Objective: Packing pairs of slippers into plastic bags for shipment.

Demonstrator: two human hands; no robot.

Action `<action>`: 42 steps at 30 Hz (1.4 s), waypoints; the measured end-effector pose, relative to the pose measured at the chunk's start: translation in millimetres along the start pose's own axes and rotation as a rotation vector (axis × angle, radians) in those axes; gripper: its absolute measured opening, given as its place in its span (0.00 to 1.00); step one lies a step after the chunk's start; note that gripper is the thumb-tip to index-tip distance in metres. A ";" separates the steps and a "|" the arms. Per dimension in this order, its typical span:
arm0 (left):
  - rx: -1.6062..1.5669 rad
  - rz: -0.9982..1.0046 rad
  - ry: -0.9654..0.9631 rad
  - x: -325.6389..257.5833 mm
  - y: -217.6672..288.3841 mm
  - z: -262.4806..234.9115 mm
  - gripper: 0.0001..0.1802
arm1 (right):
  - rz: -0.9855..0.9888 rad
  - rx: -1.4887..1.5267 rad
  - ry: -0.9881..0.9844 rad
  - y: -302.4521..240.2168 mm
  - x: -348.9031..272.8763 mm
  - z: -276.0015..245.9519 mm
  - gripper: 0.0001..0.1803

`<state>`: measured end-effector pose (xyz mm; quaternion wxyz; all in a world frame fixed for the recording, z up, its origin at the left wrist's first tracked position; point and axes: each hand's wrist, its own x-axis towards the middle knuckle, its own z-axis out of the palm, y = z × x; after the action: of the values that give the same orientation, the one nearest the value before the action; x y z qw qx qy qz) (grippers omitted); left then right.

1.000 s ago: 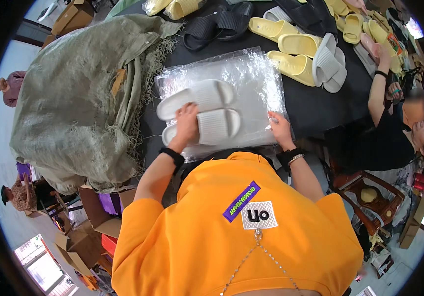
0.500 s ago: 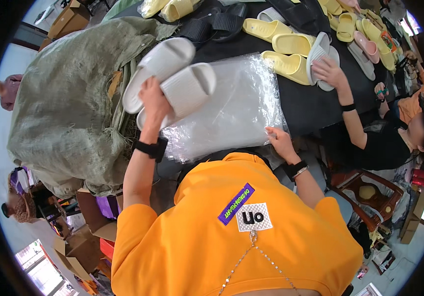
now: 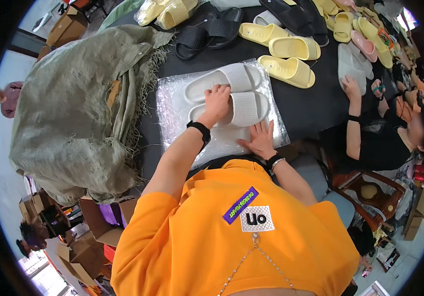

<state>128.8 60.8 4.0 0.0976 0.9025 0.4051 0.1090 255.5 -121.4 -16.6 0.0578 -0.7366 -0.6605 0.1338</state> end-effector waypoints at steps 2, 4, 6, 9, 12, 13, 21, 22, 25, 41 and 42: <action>0.018 -0.070 0.025 -1.0 -26.0 -0.5 0.18 | -0.021 0.007 0.044 2.3 -0.9 7.1 0.50; 0.023 -0.153 0.027 -4.5 -55.7 -9.5 0.17 | -0.030 0.012 0.066 6.2 -1.2 12.7 0.51; 0.032 -0.268 0.020 -14.5 -93.9 -18.7 0.15 | -0.045 0.021 0.063 6.6 -1.0 12.3 0.53; 0.072 -0.514 -0.054 -29.1 -142.0 -36.4 0.14 | -0.028 0.024 0.003 4.7 0.1 8.1 0.55; 0.104 -0.648 -0.076 -36.9 -165.1 -66.1 0.13 | -0.014 0.009 -0.066 4.4 2.5 7.1 0.58; 0.121 -0.574 -0.007 -40.2 -162.4 -72.8 0.13 | -0.028 0.004 -0.040 6.9 3.5 10.0 0.58; 0.062 -0.106 -0.131 -101.5 -58.5 -59.1 0.20 | -0.058 -0.003 -0.023 11.0 -0.2 19.0 0.58; 0.093 -0.061 -0.177 -115.2 -54.6 -42.1 0.20 | -0.065 -0.010 -0.032 9.3 -0.2 18.4 0.58; -0.051 0.018 0.058 -128.4 -56.9 -36.6 0.16 | -0.060 0.008 -0.037 9.6 -0.1 12.7 0.57; -0.195 0.131 -0.054 -83.0 -6.2 -82.5 0.24 | 0.233 1.676 -0.115 7.2 4.0 -105.6 0.30; -0.169 0.156 -0.069 -79.2 0.5 -85.0 0.23 | 0.266 1.735 -0.119 9.5 1.7 -114.4 0.29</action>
<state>54.4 8.3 76.2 0.1785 0.9230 0.3195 0.1190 296.0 -110.4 90.2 0.5466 -0.4956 -0.2364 0.6322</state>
